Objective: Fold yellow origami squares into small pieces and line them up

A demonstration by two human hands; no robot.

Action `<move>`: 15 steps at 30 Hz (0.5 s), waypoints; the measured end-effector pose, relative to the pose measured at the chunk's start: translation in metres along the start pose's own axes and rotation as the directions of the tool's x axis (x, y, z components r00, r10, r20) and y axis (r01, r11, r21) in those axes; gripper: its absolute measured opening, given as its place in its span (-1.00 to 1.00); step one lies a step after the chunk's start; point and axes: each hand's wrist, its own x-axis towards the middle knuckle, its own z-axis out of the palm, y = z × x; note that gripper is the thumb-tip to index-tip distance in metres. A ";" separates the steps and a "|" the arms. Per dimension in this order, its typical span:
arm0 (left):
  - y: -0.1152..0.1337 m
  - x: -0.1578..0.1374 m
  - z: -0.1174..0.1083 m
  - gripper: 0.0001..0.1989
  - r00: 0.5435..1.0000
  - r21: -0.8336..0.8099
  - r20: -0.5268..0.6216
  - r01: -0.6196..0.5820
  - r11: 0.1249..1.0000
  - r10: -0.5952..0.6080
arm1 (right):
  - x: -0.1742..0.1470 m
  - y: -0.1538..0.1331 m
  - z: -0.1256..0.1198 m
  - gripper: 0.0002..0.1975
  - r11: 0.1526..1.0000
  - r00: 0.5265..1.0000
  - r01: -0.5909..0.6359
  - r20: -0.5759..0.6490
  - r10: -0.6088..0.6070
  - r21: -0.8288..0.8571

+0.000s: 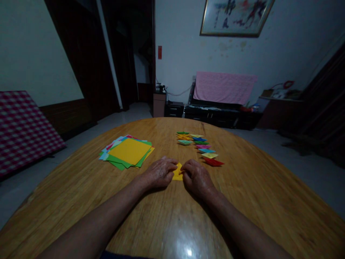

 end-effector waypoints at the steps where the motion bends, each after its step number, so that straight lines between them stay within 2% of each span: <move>1: -0.001 0.000 0.000 -0.73 1.000 -0.001 0.003 0.000 1.000 0.000 | 0.000 0.000 -0.001 -0.79 1.000 1.000 0.013 0.005 -0.013 0.001; 15: 0.001 0.000 -0.001 -0.73 1.000 0.005 -0.002 -0.014 1.000 0.014 | -0.004 -0.004 -0.012 -0.79 0.994 0.990 0.105 0.091 -0.104 -0.002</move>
